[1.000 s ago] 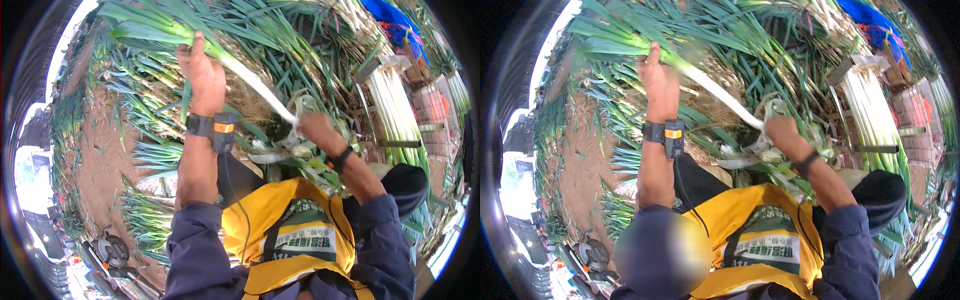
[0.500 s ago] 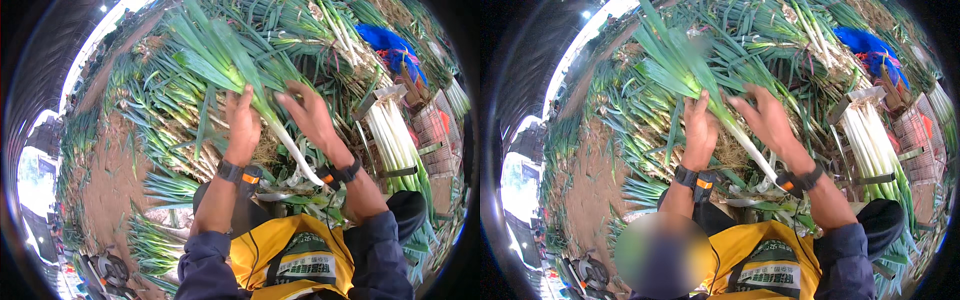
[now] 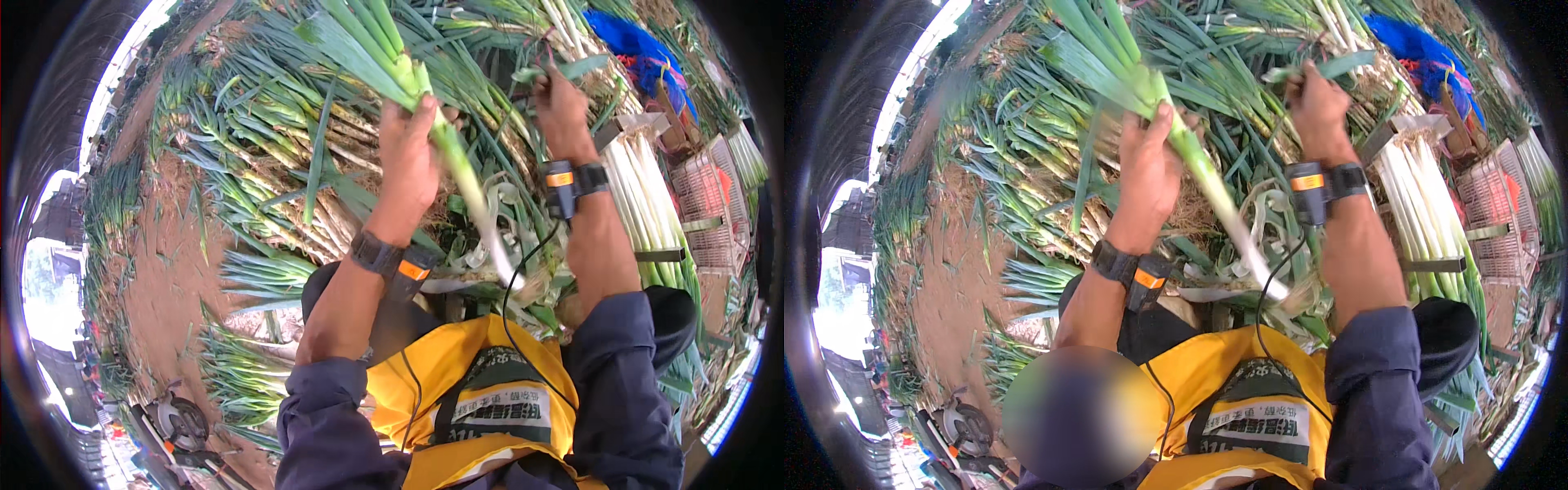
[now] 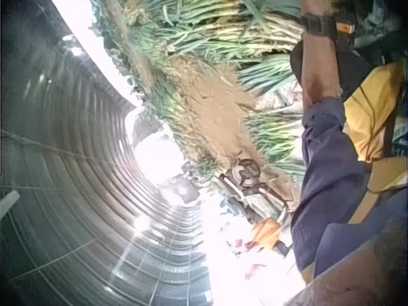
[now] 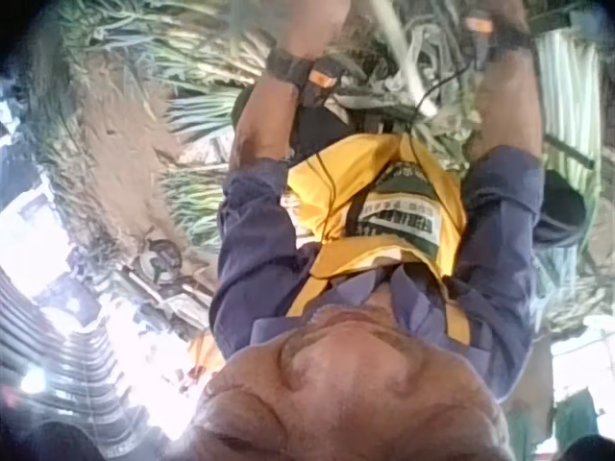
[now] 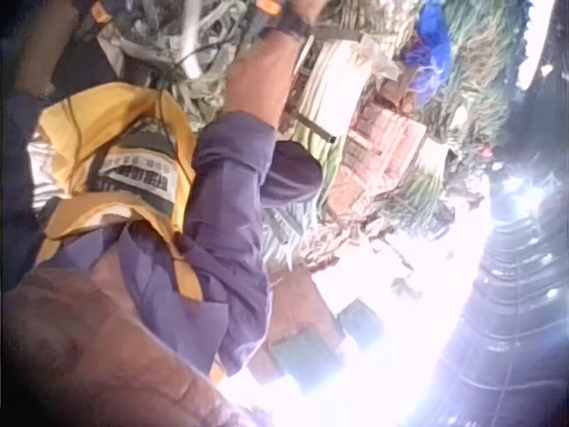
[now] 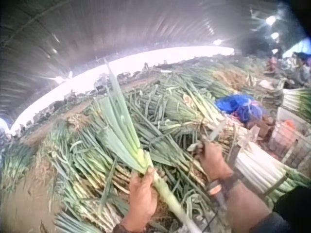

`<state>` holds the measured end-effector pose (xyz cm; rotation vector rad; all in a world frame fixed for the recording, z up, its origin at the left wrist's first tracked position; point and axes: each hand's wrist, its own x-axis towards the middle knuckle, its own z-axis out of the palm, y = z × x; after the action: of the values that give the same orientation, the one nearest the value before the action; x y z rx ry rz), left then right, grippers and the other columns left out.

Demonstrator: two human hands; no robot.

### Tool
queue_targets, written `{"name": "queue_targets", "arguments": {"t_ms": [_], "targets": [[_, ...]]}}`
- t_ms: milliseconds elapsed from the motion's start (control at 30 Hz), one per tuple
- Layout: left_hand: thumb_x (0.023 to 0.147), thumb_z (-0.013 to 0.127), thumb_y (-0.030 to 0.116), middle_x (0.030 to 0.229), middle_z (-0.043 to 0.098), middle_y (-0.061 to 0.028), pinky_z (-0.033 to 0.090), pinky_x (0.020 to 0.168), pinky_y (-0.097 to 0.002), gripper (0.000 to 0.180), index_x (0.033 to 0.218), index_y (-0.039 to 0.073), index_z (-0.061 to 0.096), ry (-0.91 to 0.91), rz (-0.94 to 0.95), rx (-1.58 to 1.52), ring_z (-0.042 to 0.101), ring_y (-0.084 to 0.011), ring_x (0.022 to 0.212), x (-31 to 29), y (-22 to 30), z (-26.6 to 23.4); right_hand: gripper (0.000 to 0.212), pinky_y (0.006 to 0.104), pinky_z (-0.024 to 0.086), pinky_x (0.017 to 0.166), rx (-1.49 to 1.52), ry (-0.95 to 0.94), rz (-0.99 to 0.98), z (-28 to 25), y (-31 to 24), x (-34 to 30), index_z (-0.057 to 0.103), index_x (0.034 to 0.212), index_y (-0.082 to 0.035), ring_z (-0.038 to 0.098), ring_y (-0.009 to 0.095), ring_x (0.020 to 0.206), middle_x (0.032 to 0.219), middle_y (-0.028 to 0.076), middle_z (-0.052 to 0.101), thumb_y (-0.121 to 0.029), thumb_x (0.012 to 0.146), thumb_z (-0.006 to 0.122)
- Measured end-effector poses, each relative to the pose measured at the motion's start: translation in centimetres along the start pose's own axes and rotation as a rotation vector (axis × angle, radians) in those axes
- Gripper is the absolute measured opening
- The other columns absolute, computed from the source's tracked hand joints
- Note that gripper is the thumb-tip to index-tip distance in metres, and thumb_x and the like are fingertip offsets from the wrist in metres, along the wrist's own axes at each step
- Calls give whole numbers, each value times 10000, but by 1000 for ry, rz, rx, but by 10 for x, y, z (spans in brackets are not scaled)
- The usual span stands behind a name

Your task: The person is cleaning and peeling the outer layers of fresh leeks and placing them into a crate for processing.

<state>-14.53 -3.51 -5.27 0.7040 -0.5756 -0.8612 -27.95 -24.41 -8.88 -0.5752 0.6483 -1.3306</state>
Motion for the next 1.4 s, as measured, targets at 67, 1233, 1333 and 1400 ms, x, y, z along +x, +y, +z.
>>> {"name": "queue_targets", "arguments": {"t_ms": [67, 1233, 1333, 1400], "targets": [[980, 635, 148, 980, 559, -34, 534, 780, -356, 377, 1308, 73, 465, -37, 0, -19, 615, -178, 851, -1, 7, -8, 296, 294, 473, 526, -606, -195, -9, -21, -23, 7, 635, 992, 73, 591, 137, 592, 784, 90, 681, -218, 956, 671], [954, 644, 90, 1096, 604, -93, 493, 916, -383, 360, 1276, 50, 488, -78, 42, -61, 606, -225, 1013, 13, 16, -10, 222, 477, 558, 763, -1459, -569, -878, -74, -22, -83, 684, 1104, -66, 700, 364, 847, 915, 203, 695, -226, 983, 591], [917, 672, 50, 1121, 600, -98, 498, 966, -415, 395, 1269, 81, 495, 51, 100, -107, 598, -267, 1104, 24, 27, -31, 284, 428, 572, 806, -1183, -609, -704, -68, -24, -134, 630, 1244, -43, 711, 292, 920, 1035, 161, 699, -148, 985, 580], [906, 680, 48, 1153, 603, -115, 480, 1026, -490, 394, 1249, 91, 494, 115, 119, -181, 584, -300, 1174, 29, 38, -55, 391, 309, 576, 698, -1101, -746, -34, -46, -25, -187, 592, 1310, -8, 702, 188, 890, 1018, 123, 701, -234, 992, 609]]}}
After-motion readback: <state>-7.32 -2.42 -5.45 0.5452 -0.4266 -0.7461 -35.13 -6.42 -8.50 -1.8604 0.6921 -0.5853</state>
